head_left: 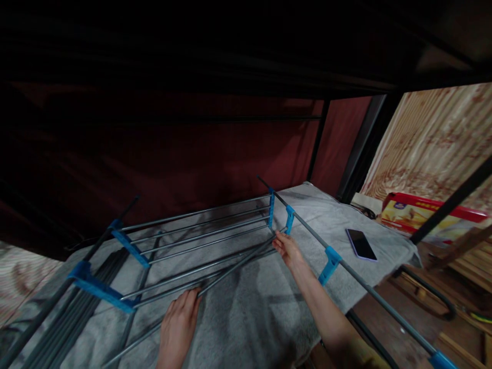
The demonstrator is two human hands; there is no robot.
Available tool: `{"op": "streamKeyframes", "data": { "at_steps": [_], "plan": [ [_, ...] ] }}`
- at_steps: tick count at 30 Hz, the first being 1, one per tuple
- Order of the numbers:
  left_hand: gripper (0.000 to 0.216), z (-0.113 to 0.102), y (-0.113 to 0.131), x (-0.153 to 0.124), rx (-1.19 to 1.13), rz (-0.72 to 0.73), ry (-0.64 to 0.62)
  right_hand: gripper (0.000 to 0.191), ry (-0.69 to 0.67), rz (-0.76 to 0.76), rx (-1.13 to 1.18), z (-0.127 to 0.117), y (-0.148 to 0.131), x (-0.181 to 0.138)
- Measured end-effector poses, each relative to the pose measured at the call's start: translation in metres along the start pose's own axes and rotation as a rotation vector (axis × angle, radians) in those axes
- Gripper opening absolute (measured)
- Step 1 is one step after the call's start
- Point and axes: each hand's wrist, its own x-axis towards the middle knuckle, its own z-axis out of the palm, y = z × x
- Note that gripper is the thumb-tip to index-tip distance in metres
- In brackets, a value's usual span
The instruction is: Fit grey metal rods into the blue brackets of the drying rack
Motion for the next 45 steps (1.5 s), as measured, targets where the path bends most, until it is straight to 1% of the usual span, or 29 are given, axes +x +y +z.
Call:
{"op": "streamKeyframes", "data": {
  "at_steps": [8,14,17,20,23,25,28,35,40,45],
  "plan": [
    [0.028,-0.006,0.0,0.009,0.026,-0.016,-0.014,0.043,-0.008,0.007,0.008,-0.001,-0.001,0.002],
    [0.029,-0.002,-0.005,0.011,0.033,-0.013,0.014,0.042,-0.016,0.009,0.008,-0.004,-0.001,0.005],
    [0.029,-0.003,-0.005,0.014,0.053,-0.023,0.003,0.039,-0.035,0.019,0.003,-0.004,-0.001,0.005],
    [0.029,-0.012,0.001,0.021,0.1,-0.046,-0.046,0.033,-0.047,0.026,-0.02,-0.009,-0.001,0.006],
    [0.034,-0.025,0.008,0.032,0.127,-0.079,-0.142,0.025,-0.027,0.023,-0.06,-0.017,0.001,0.013],
    [0.036,-0.032,0.011,0.04,0.12,-0.092,-0.193,0.019,-0.028,0.053,-0.057,-0.022,0.002,0.021],
    [0.031,-0.039,0.012,0.051,0.12,-0.104,-0.236,0.014,-0.014,0.095,-0.044,-0.027,0.004,0.031],
    [0.017,-0.041,0.012,0.062,0.172,-0.025,-0.344,0.014,0.0,0.102,-0.07,-0.037,0.002,0.042],
    [0.02,-0.041,0.011,0.069,0.219,-0.016,-0.398,0.017,-0.041,0.09,-0.091,-0.039,0.001,0.045],
    [0.023,-0.043,0.014,0.08,0.254,-0.008,-0.42,0.014,-0.053,0.071,-0.122,-0.039,0.002,0.045]
  ]
}}
